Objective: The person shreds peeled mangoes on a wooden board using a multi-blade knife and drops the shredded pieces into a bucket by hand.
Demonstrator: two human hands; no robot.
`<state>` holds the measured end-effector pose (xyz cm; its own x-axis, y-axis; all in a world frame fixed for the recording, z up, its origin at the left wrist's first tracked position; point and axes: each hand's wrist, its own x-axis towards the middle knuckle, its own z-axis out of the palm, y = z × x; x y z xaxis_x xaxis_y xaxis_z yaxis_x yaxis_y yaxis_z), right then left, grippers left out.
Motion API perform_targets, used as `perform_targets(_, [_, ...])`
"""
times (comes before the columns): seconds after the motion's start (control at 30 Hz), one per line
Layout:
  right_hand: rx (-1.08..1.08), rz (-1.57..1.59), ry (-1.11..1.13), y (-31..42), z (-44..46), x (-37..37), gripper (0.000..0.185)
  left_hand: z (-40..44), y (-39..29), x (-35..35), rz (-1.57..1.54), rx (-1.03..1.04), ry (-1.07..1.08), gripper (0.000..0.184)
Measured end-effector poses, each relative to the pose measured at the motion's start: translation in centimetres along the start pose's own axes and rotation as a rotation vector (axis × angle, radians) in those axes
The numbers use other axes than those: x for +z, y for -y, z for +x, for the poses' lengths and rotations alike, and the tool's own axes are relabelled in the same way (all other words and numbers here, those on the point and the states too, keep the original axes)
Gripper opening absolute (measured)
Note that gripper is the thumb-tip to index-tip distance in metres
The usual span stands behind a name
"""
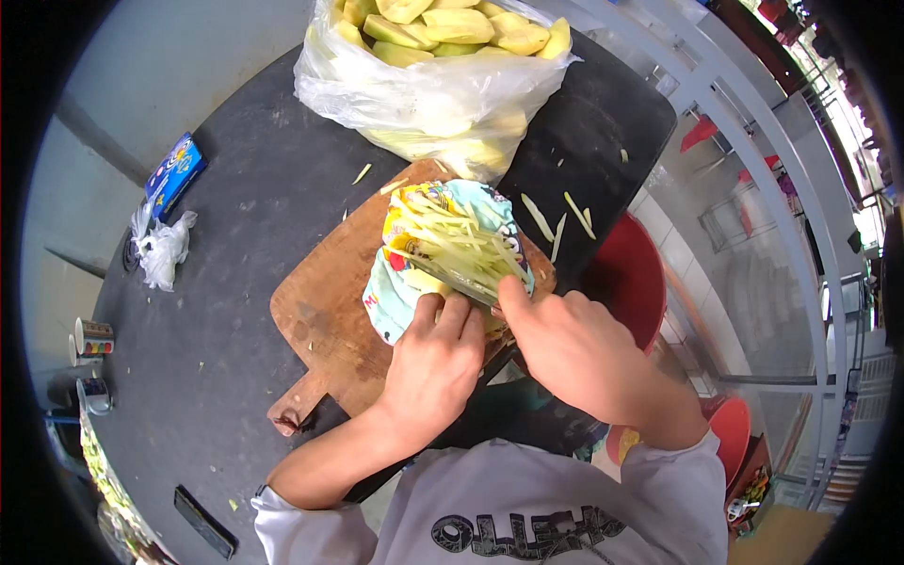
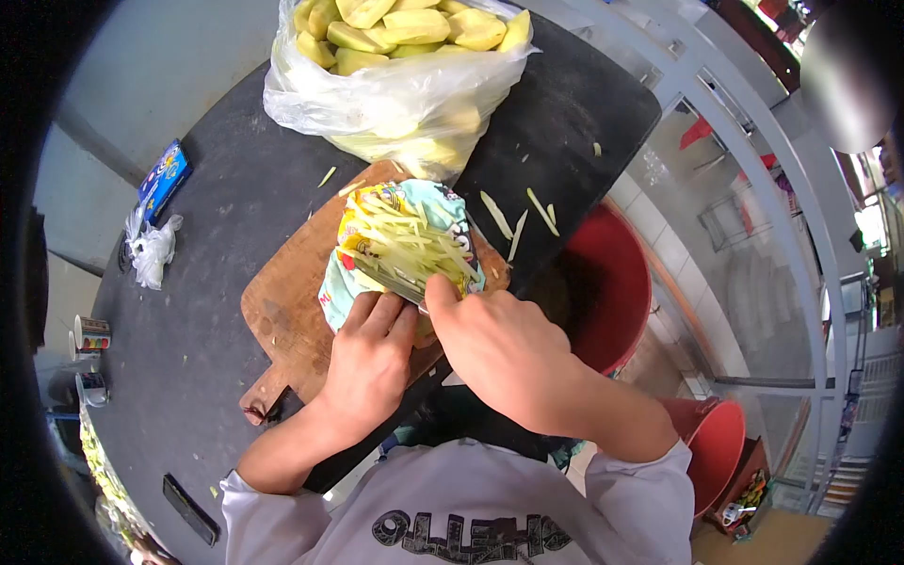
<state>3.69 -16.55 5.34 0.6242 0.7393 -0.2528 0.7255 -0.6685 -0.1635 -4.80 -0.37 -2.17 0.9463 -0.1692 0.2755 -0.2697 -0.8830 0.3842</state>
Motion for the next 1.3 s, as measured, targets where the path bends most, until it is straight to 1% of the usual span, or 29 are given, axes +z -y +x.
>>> perform_targets(0.07, [0.004,-0.021,0.021,0.4,-0.9,-1.1,0.021,0.1,0.1,0.3,0.01,0.006,-0.028,0.035])
perform_targets(0.13, [-0.009,0.022,0.034,0.8,-2.0,-2.1,0.02,0.0,0.2,0.5,0.02,0.016,-0.05,0.035])
perform_targets(0.17, [-0.01,0.022,0.037,0.4,-1.2,-1.2,0.02,0.0,0.2,0.5,0.031,0.034,-0.07,0.034])
perform_targets(0.23, [-0.019,0.037,-0.043,-0.5,0.5,1.3,0.019,0.1,0.2,0.0,0.011,0.024,-0.039,0.033])
perform_targets(0.27, [-0.018,0.032,-0.044,-0.3,0.2,1.3,0.019,0.2,0.1,-0.2,-0.001,0.011,-0.015,0.032])
perform_targets(0.33, [-0.03,-0.013,-0.077,0.2,-0.3,1.3,0.018,0.3,0.2,0.1,0.014,0.021,-0.052,0.031])
perform_targets(0.43, [-0.026,0.036,-0.031,0.6,-1.7,-1.0,0.018,-0.1,0.3,0.5,0.015,0.028,-0.07,0.03])
perform_targets(0.53, [-0.06,0.06,-0.072,0.4,-1.1,-0.4,0.02,-0.2,0.7,0.6,0.021,-0.001,-0.054,0.029])
perform_targets(0.6, [-0.036,0.074,-0.049,0.3,-0.2,0.9,0.02,0.1,1.1,0.0,-0.002,-0.038,-0.035,0.03])
perform_targets(0.67, [-0.016,0.092,-0.043,0.7,0.1,1.1,0.021,-0.3,1.2,0.6,0.02,-0.029,-0.055,0.029])
perform_targets(0.77, [-0.05,0.063,-0.042,1.0,-0.7,0.3,0.023,-0.5,1.1,0.8,0.027,0.007,-0.098,0.029])
perform_targets(0.83, [-0.052,0.01,0.01,1.0,-1.3,-1.1,0.024,-0.5,1.1,0.9,0.017,0.027,-0.129,0.029])
perform_targets(0.97, [-0.047,-0.065,0.022,1.0,-2.0,-2.6,0.025,-0.8,0.8,1.2,0.084,0.038,-0.095,0.032])
perform_targets(1.03, [-0.071,-0.128,-0.023,1.1,-2.4,-2.7,0.024,-0.7,0.9,1.2,0.088,0.044,-0.102,0.032])
perform_targets(1.17, [-0.074,-0.155,-0.073,1.6,-2.5,-1.9,0.023,-0.9,0.7,1.0,0.069,0.035,-0.093,0.029])
perform_targets(1.3, [-0.022,-0.271,-0.134,2.2,-2.7,-0.8,0.019,-0.7,0.8,0.9,0.04,0.057,-0.102,0.026])
